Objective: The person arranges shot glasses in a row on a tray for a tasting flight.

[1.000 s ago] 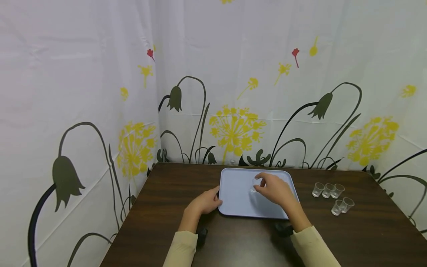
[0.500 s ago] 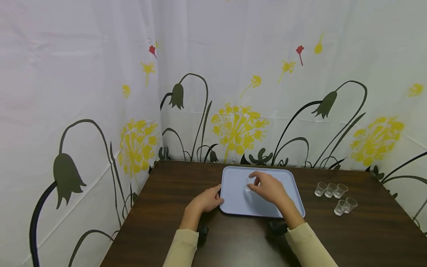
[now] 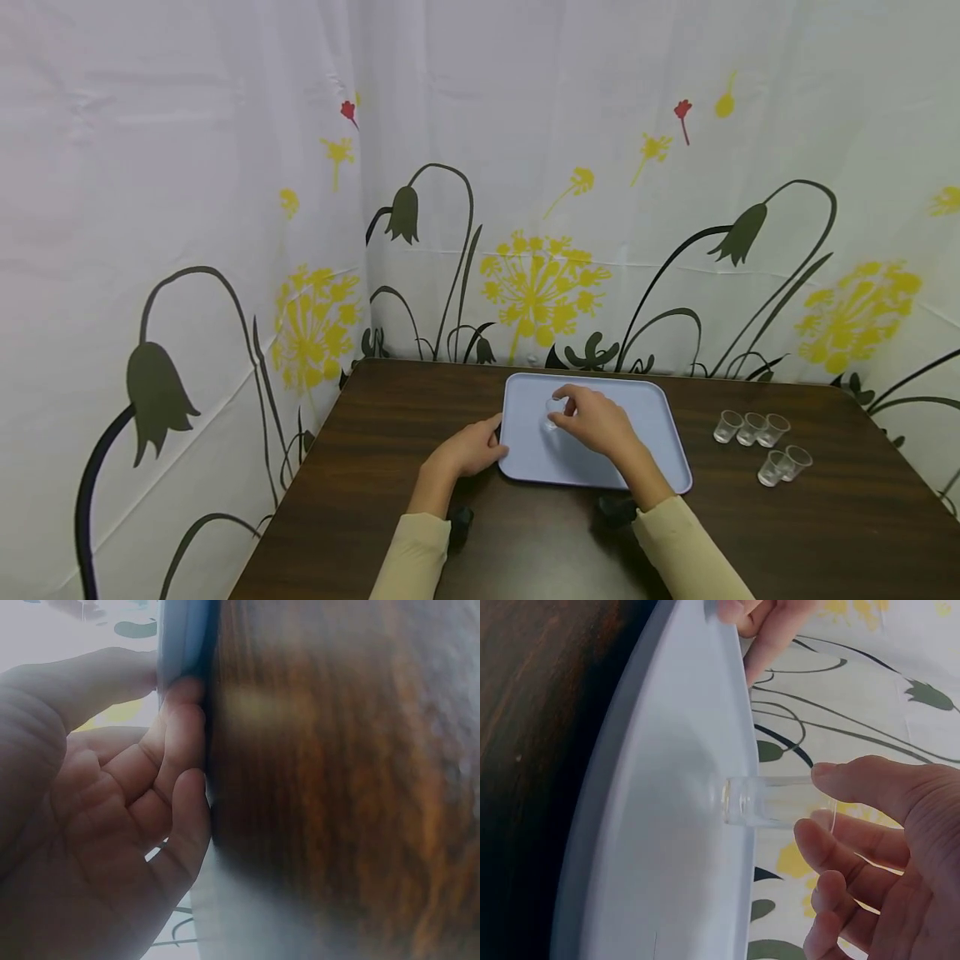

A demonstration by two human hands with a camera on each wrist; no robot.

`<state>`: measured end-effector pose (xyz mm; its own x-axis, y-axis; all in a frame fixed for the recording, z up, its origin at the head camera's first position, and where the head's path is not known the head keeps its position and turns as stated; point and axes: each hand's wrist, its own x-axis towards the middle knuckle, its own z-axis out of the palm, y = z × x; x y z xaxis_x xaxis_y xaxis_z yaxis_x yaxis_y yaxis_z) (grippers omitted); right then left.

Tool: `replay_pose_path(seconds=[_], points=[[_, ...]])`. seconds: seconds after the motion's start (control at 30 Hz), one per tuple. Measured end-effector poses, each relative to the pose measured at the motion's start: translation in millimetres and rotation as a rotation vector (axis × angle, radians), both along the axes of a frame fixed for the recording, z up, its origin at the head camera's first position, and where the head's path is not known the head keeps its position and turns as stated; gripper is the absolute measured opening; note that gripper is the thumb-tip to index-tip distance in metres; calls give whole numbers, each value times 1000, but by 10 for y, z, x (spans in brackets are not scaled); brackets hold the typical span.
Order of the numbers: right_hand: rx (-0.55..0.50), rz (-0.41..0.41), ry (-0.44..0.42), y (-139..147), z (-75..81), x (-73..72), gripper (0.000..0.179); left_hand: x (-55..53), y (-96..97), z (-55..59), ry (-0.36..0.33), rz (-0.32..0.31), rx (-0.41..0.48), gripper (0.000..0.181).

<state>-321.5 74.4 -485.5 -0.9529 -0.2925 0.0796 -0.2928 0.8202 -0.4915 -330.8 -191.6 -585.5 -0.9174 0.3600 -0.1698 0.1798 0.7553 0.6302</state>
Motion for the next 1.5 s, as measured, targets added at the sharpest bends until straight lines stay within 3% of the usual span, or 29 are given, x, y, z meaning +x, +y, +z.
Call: replay_pose_path(seconds=[0.3,0.87,1.33,1.5], points=[[-17,7,-7,-63,-66,-26,37,-103,9,-105,-6,-3,2,76],[4,-27,-34,-161,-23,-23,40,-141,27,-135,-1,6,-1,78],[-6,-17,-29,-178,-55,-26,40,-45,52,19,-18,25,-46,74],[-11,0,-43,-150,-83,-14,53,-4,53,26,-20,38,-46,73]])
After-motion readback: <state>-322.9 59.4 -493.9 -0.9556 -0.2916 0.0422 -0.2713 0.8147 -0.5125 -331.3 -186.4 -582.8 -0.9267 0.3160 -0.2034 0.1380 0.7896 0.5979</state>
